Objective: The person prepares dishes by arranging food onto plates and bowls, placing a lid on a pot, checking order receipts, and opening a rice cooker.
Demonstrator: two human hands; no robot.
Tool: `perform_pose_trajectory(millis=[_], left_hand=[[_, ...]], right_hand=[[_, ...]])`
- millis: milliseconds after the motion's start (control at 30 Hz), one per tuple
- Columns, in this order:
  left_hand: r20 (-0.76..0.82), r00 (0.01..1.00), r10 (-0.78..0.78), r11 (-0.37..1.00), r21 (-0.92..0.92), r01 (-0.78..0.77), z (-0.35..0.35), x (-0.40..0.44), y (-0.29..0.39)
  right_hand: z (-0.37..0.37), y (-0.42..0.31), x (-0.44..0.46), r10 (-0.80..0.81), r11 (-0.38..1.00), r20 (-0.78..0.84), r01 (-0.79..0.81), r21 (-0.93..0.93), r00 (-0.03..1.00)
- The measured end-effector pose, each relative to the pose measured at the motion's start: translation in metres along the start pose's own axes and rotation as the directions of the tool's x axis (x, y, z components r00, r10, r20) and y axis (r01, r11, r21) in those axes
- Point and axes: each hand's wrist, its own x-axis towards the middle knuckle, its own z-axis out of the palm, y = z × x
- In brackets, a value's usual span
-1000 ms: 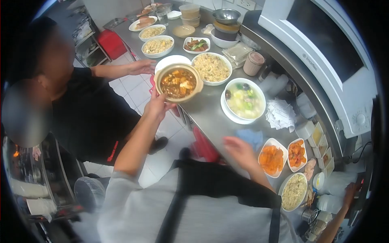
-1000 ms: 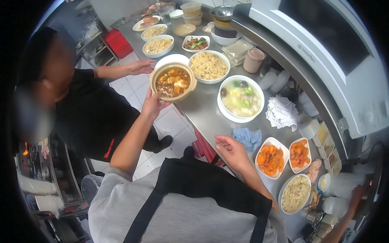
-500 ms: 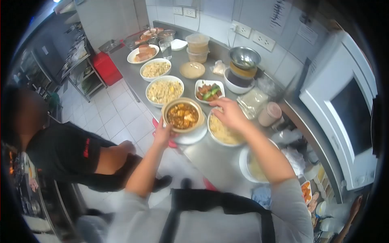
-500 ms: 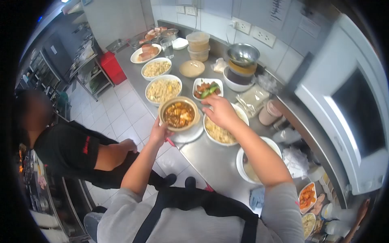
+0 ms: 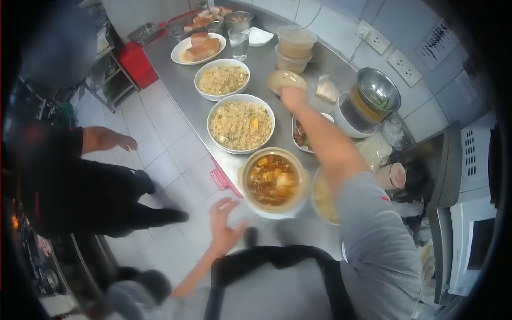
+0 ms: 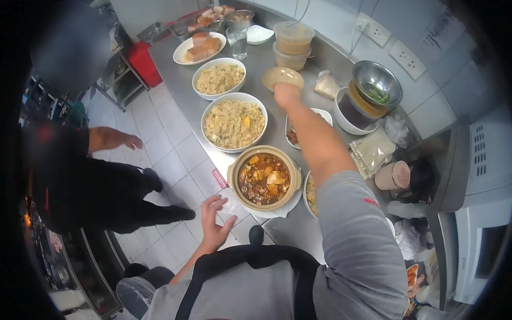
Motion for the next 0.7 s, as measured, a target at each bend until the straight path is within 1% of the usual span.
perform_pose_trajectory(millis=[33, 67, 133, 200, 233, 267, 300, 333, 367, 433, 467, 533, 567, 600, 633, 667, 700], left_hand=[[-0.022, 1.000, -0.002, 1.000, -0.004, 0.002, -0.008, 0.008, -0.003], [-0.041, 0.999, -0.002, 1.000, -0.007, 0.002, -0.015, 0.016, -0.006], [-0.091, 0.996, 0.021, 0.994, -0.105, -0.031, -0.024, 0.042, -0.013], [-0.069, 0.997, -0.037, 0.924, -0.382, 0.008, -0.027, 0.079, -0.002], [-0.053, 0.997, -0.064, 0.868, -0.495, 0.030, -0.026, 0.098, 0.006], [-0.028, 0.995, -0.093, 0.798, -0.600, 0.057, -0.023, 0.115, 0.014], [0.017, 0.991, -0.132, 0.721, -0.684, 0.107, -0.020, 0.132, 0.021], [0.068, 0.983, -0.168, 0.634, -0.756, 0.160, -0.017, 0.144, 0.030], [0.129, 0.967, -0.219, 0.524, -0.820, 0.228, -0.017, 0.149, 0.043], [0.261, 0.919, -0.295, 0.279, -0.896, 0.344, -0.016, 0.150, 0.068], [0.281, 0.917, -0.285, 0.281, -0.890, 0.360, -0.012, 0.140, 0.073], [0.315, 0.914, -0.257, 0.285, -0.879, 0.383, -0.003, 0.121, 0.076], [0.291, 0.901, -0.321, 0.298, -0.873, 0.387, 0.003, 0.111, 0.070], [0.312, 0.888, -0.338, 0.254, -0.878, 0.406, 0.007, 0.102, 0.066], [0.332, 0.875, -0.352, 0.211, -0.883, 0.420, 0.008, 0.096, 0.063], [0.349, 0.864, -0.364, 0.168, -0.888, 0.429, 0.007, 0.094, 0.066], [0.345, 0.873, -0.345, 0.163, -0.894, 0.418, 0.005, 0.093, 0.070]], right_hand=[[-0.004, 0.006, 0.004, 0.033, 0.999, -0.031, -0.033, -0.001, 0.999], [-0.016, 0.010, -0.002, 0.060, 0.994, -0.066, -0.053, 0.098, 0.996], [-0.057, 0.019, -0.018, 0.132, 0.952, -0.140, -0.086, 0.293, 0.981], [-0.081, 0.026, -0.046, 0.119, 0.826, -0.206, 0.018, 0.563, 0.971], [-0.101, 0.019, -0.069, 0.157, 0.550, -0.127, 0.020, 0.835, 0.979], [-0.120, 0.011, -0.098, 0.167, 0.188, -0.035, 0.003, 0.982, 0.985], [-0.133, 0.004, -0.124, 0.120, -0.054, 0.010, -0.004, 0.999, 0.993], [-0.143, -0.005, -0.150, 0.067, -0.295, 0.042, -0.020, 0.955, 0.997], [-0.146, -0.013, -0.173, 0.010, -0.519, 0.052, -0.039, 0.854, 0.999], [-0.134, -0.028, -0.212, -0.018, -0.657, 0.166, -0.136, 0.741, 0.986], [-0.126, -0.037, -0.230, -0.040, -0.719, 0.216, -0.178, 0.672, 0.976], [-0.116, -0.066, -0.261, 0.091, -0.608, 0.265, -0.157, 0.778, 0.960], [-0.111, -0.077, -0.272, 0.158, -0.545, 0.285, -0.157, 0.823, 0.945], [-0.102, -0.082, -0.279, 0.193, -0.290, 0.215, -0.154, 0.945, 0.957], [-0.093, -0.086, -0.283, 0.206, -0.012, 0.136, -0.137, 0.991, 0.969], [-0.094, -0.091, -0.287, 0.195, 0.271, 0.055, -0.107, 0.957, 0.979], [-0.100, -0.091, -0.293, 0.186, 0.302, 0.025, -0.081, 0.950, 0.982]])
